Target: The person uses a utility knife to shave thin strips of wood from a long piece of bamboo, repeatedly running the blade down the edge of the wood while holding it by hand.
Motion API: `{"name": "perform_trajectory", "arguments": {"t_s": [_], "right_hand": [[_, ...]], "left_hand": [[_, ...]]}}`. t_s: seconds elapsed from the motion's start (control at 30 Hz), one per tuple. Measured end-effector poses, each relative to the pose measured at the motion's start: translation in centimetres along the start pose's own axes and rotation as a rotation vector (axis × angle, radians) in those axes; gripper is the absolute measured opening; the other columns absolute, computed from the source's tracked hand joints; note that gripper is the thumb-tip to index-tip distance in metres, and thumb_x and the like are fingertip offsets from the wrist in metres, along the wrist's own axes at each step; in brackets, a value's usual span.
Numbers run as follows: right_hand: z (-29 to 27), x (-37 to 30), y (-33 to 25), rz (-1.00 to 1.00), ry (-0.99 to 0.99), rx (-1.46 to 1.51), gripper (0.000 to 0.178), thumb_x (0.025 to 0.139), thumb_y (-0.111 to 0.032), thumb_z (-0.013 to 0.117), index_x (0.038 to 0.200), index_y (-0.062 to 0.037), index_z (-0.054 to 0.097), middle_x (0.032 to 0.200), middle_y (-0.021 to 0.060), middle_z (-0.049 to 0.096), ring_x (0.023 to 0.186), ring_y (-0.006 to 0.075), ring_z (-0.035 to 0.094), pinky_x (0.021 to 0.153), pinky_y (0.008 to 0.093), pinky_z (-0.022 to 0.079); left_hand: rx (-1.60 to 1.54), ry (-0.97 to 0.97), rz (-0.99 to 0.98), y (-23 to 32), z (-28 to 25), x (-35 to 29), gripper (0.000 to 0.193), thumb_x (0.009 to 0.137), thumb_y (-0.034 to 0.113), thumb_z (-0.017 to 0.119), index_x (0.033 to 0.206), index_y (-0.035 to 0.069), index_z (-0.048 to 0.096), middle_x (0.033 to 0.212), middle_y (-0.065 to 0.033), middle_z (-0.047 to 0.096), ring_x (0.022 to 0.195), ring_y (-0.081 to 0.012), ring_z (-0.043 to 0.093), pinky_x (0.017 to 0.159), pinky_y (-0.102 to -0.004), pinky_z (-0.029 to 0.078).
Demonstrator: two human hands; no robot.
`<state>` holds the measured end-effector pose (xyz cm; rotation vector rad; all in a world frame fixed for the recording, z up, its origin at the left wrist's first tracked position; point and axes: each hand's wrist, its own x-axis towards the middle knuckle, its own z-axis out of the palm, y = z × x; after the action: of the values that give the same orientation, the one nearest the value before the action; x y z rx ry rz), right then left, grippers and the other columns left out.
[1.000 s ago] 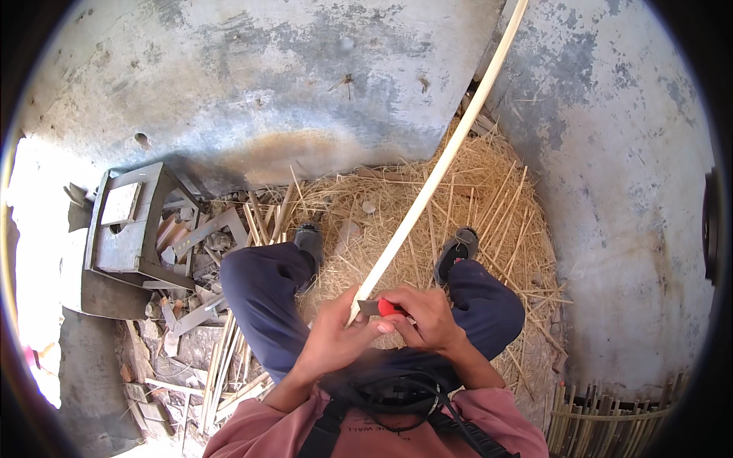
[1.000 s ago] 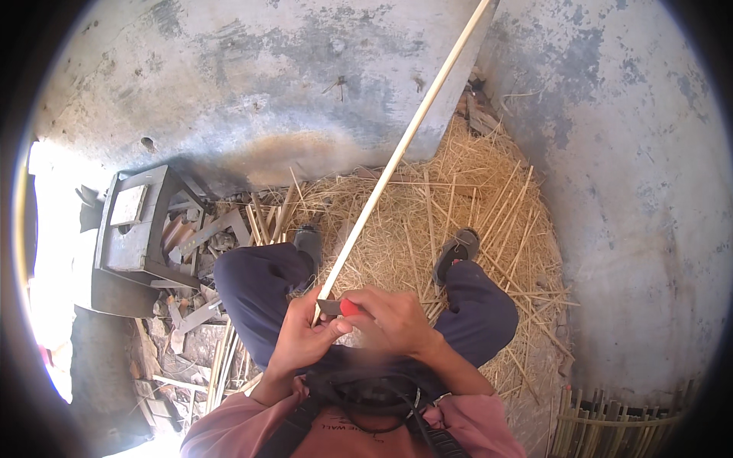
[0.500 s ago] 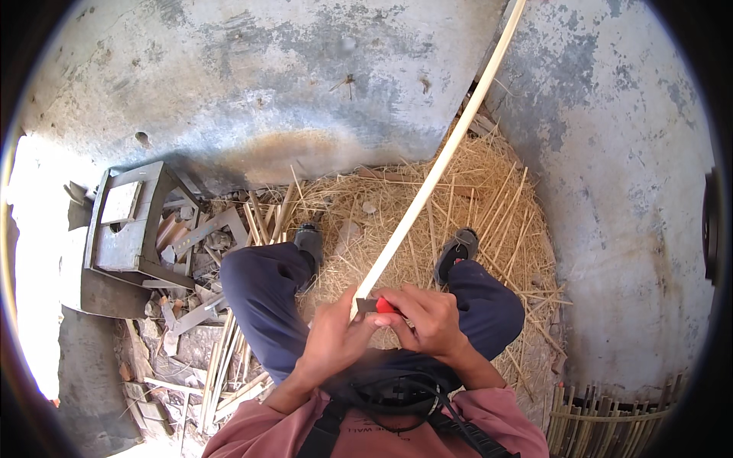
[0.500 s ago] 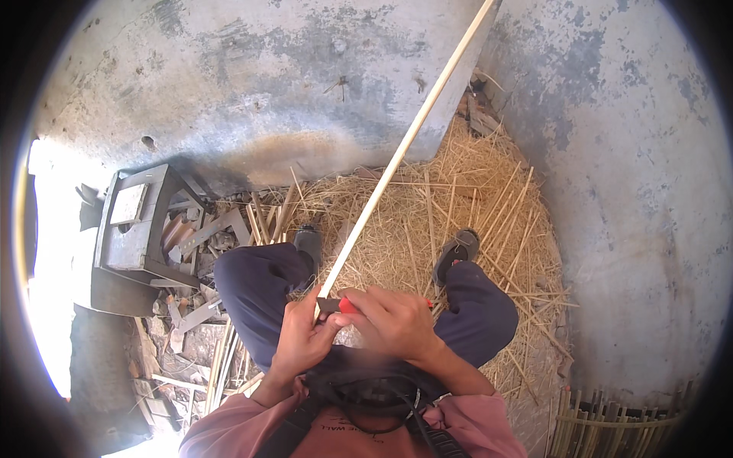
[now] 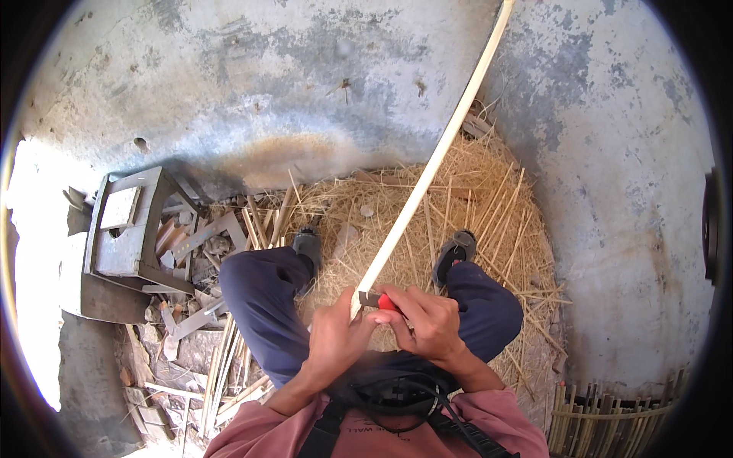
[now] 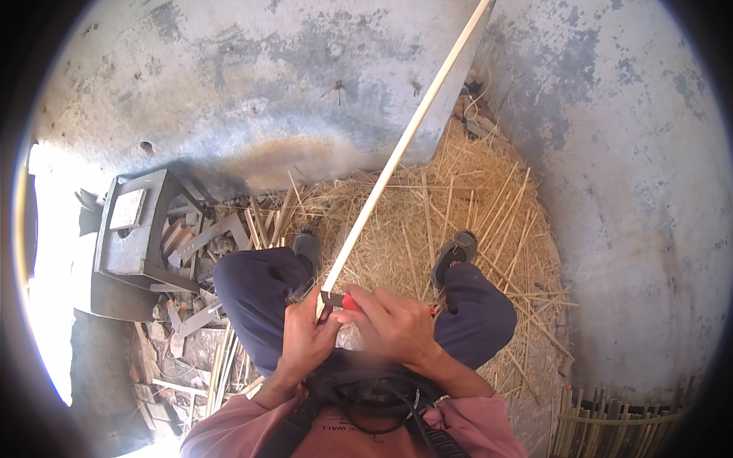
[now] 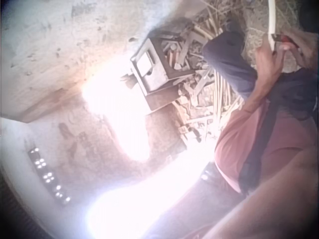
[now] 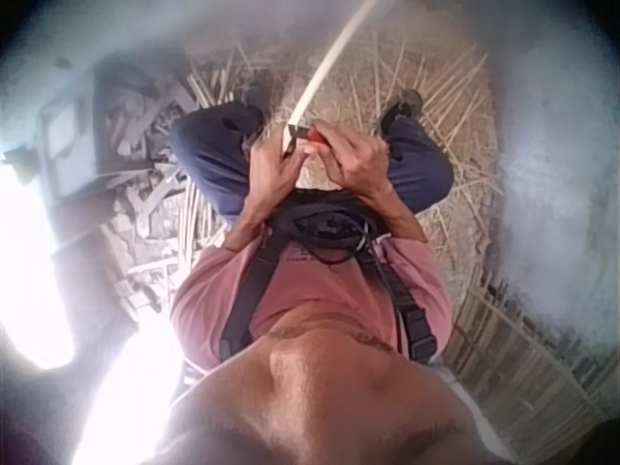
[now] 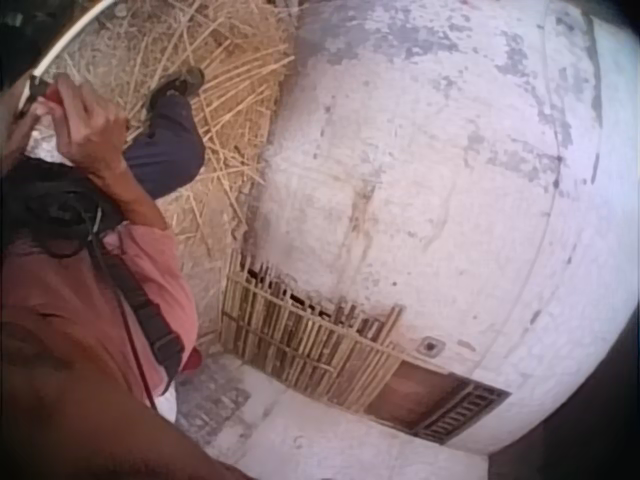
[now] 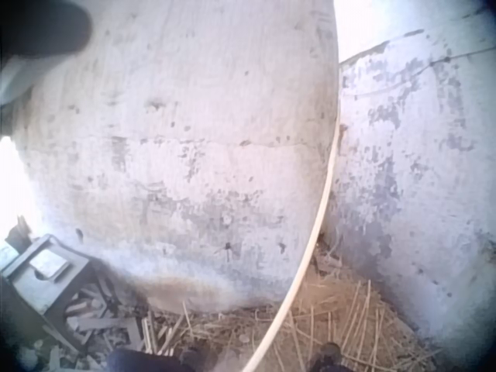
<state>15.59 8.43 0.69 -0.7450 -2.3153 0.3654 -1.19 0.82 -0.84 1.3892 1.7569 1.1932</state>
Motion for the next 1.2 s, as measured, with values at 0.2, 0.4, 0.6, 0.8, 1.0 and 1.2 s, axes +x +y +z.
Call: {"name": "perform_trajectory", "arguments": {"t_s": [0.2,0.4,0.6,0.8,1.0,1.2], "right_hand": [[0.1,0.2,0.0,0.000,0.034,-0.006,0.030,0.095,-0.024,0.074,0.118,-0.0045,0.074,0.076,0.0057,0.068,0.056,0.0241,0.065,0.050,0.0348,0.049],[0.1,0.4,0.3,-0.035,0.081,-0.027,0.033,0.090,-0.024,0.079,0.118,-0.0072,0.076,0.068,0.0026,0.054,0.052,0.0188,0.058,0.047,0.0342,0.046],[-0.1,0.7,0.2,-0.047,0.092,-0.036,0.033,0.089,-0.025,0.080,0.118,-0.0080,0.076,0.067,0.0025,0.053,0.052,0.0188,0.057,0.047,0.0340,0.045],[0.0,0.8,0.6,-0.063,0.107,-0.068,0.034,0.088,-0.026,0.082,0.117,-0.0104,0.076,0.067,0.0017,0.053,0.052,0.0187,0.058,0.048,0.0339,0.046],[-0.3,0.9,0.4,-0.057,0.075,-0.070,0.028,0.095,-0.025,0.075,0.116,-0.0074,0.076,0.072,0.0041,0.063,0.054,0.0229,0.062,0.051,0.0341,0.048],[-0.7,1.1,0.6,-0.085,0.085,-0.116,0.029,0.092,-0.024,0.078,0.116,-0.0084,0.076,0.071,0.0031,0.062,0.055,0.0213,0.061,0.050,0.0338,0.048]], "left_hand": [[-0.034,0.061,0.007,0.3,0.3,0.0,0.040,0.094,0.035,0.082,0.103,-0.001,0.066,0.060,-0.0068,0.049,0.053,-0.0135,0.041,0.051,-0.0313,0.039],[0.044,0.070,0.047,-0.8,0.5,0.1,0.055,0.086,0.049,0.085,0.103,0.001,0.064,0.058,-0.0180,0.061,0.053,-0.0407,0.066,0.047,-0.0459,0.047],[-0.027,0.126,0.097,-0.5,0.6,0.1,0.049,0.095,0.043,0.080,0.093,-0.001,0.059,0.058,-0.0094,0.051,0.049,-0.0172,0.045,0.049,-0.0329,0.042],[0.001,0.113,0.105,0.0,0.3,0.2,0.050,0.097,0.043,0.077,0.092,-0.002,0.057,0.058,-0.0122,0.049,0.047,-0.0245,0.045,0.049,-0.0352,0.042],[0.061,0.090,0.091,-1.1,0.3,0.0,0.050,0.088,0.038,0.086,0.106,-0.002,0.062,0.063,-0.0210,0.063,0.061,-0.0459,0.067,0.049,-0.0470,0.048],[0.097,0.077,0.081,-0.9,0.3,0.0,0.049,0.088,0.034,0.086,0.107,-0.004,0.061,0.059,-0.0216,0.061,0.058,-0.0462,0.066,0.048,-0.0483,0.048]]}}
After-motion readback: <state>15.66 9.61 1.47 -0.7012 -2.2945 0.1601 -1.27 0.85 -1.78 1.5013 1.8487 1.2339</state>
